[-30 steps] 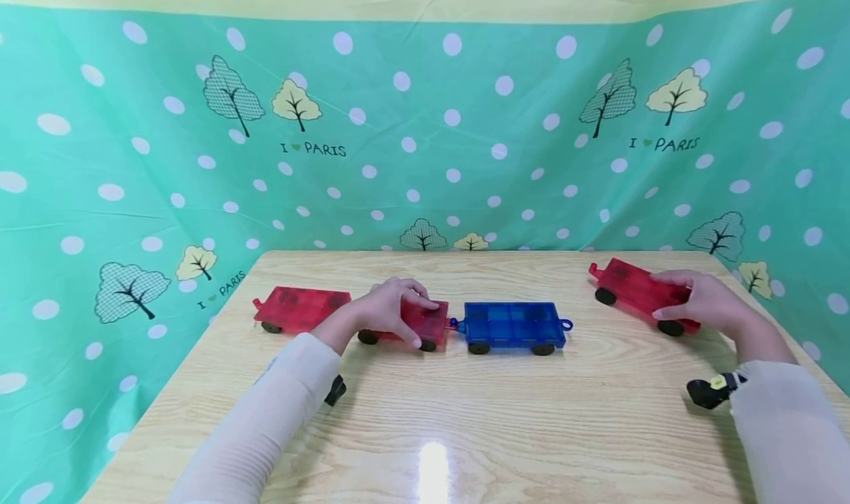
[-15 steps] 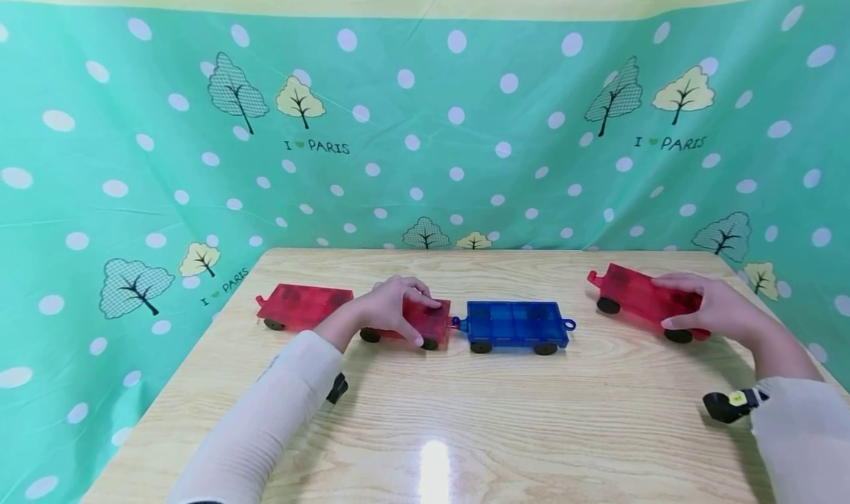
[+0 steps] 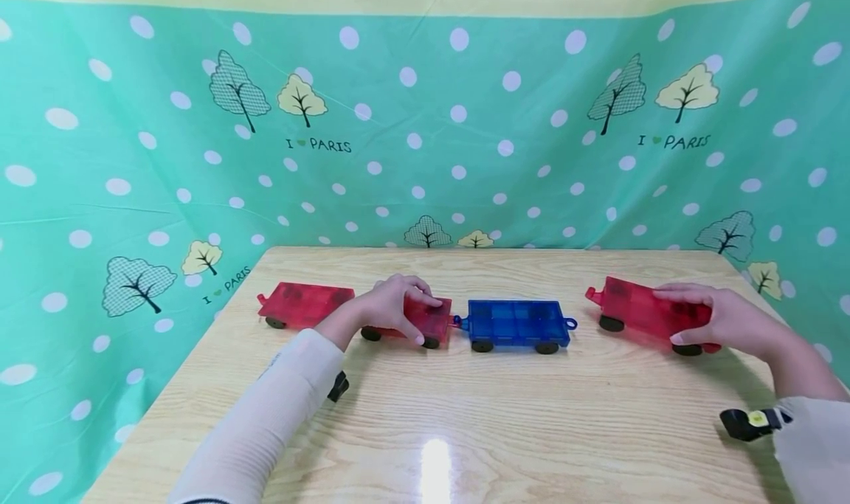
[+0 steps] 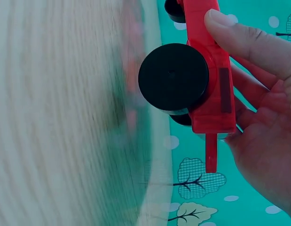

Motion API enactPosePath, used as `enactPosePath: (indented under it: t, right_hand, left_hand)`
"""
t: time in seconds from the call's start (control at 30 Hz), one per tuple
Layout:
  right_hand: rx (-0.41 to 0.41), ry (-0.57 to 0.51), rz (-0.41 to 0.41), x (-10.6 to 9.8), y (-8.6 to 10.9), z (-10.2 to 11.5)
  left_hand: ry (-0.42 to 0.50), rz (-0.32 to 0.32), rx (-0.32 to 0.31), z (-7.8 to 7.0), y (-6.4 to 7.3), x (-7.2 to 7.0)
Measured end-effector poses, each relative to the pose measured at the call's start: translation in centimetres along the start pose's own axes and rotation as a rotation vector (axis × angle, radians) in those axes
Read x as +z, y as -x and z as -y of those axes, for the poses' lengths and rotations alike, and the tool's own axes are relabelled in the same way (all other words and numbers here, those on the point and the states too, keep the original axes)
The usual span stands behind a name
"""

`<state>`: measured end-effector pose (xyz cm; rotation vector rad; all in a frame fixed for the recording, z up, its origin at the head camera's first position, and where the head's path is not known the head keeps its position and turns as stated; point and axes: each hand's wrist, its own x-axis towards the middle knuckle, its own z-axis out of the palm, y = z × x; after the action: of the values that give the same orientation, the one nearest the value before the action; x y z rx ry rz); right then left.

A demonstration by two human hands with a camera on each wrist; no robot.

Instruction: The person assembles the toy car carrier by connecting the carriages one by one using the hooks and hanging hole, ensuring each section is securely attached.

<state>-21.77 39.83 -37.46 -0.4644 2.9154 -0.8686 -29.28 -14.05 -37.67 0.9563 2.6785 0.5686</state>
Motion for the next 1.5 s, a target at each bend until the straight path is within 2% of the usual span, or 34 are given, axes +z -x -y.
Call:
enactPosePath:
  t: [0.1, 0.33, 0.57, 0.93, 1.23, 1.33, 1.5]
  right_hand:
    - [0.006, -0.014, 0.010, 0.1, 0.4, 0.2]
    - [-0.038, -0.024, -0.032, 0.8, 1.2, 0.0]
    - [-0.059, -0.041, -0.007, 1.3, 1.4, 0.1]
    - [-0.019, -0.053, 0.046, 1.8, 1.2, 0.2]
    - [-0.024, -0.052, 0.071, 1.9, 0.8, 0.3]
    - [-0.027, -0.055, 0.079, 1.9, 0.7, 0.4]
    - [-0.027, -0.057, 0.079, 2.0, 0.7, 0.5]
  left_hand:
    - [0.004, 0.004, -0.007, -0.1, 0.0, 0.0]
    - [0.020, 0.003, -0.016, -0.2, 0.1, -0.1]
    - [0.034, 0.000, -0.024, -0.2, 0.1, -0.1]
    - [0.031, -0.011, -0.031, -0.3, 0.4, -0.1]
    - [0.022, -0.033, -0.044, -0.5, 0.8, -0.1]
    - [0.046, -0.047, -0.048, -0.6, 0.9, 0.0]
    - [0.165, -0.116, -0.037, -0.9, 1.0, -0.1]
